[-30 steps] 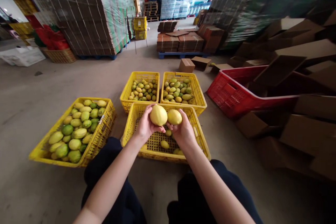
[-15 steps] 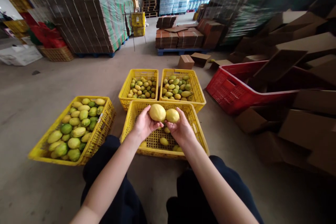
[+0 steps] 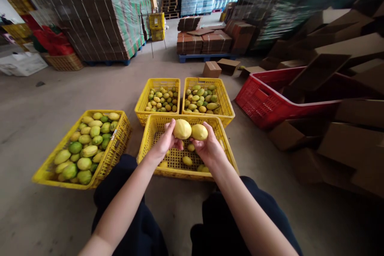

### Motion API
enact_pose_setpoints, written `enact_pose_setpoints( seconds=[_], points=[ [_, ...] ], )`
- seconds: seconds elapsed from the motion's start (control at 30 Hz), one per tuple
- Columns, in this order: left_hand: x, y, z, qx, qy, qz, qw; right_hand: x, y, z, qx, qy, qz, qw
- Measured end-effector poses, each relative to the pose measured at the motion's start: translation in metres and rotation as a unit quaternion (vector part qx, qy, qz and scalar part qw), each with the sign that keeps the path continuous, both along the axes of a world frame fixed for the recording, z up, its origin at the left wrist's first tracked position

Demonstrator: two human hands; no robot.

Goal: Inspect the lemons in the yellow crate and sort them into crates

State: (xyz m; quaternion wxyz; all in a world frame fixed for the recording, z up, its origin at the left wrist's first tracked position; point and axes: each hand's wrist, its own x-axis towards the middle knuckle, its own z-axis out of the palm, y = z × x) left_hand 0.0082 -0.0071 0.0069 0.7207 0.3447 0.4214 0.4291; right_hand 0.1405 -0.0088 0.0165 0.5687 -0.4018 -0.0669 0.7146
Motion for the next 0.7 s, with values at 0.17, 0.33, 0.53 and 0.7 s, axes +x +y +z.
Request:
enact_pose_setpoints(
  seconds=[0.17, 0.33, 0.53, 0.7],
  points=[
    [0.0001, 0.0016, -0.0039, -0.008, 0.025, -0.012, 1.000, -0.0008, -0.0011, 0.0043, -0.005, -0.012, 0.001, 1.000],
    [-0.0008, 0.0031, -0.0063, 0.004, 0.027, -0.018, 0.999, -0.0014, -0.0009, 0.0050, -0.007, -0.012, 0.003, 1.000],
    [-0.0027, 0.0033, -0.0056, 0.006, 0.008, -0.042, 0.999, -0.0012, -0.0004, 0.0034, -0.002, -0.018, 0.003, 1.000],
    [-0.0050, 0.0022, -0.0066, 0.026, -0.013, -0.064, 0.998, 0.0007, 0.0004, 0.0006, 0.012, -0.021, 0.013, 1.000]
  ],
)
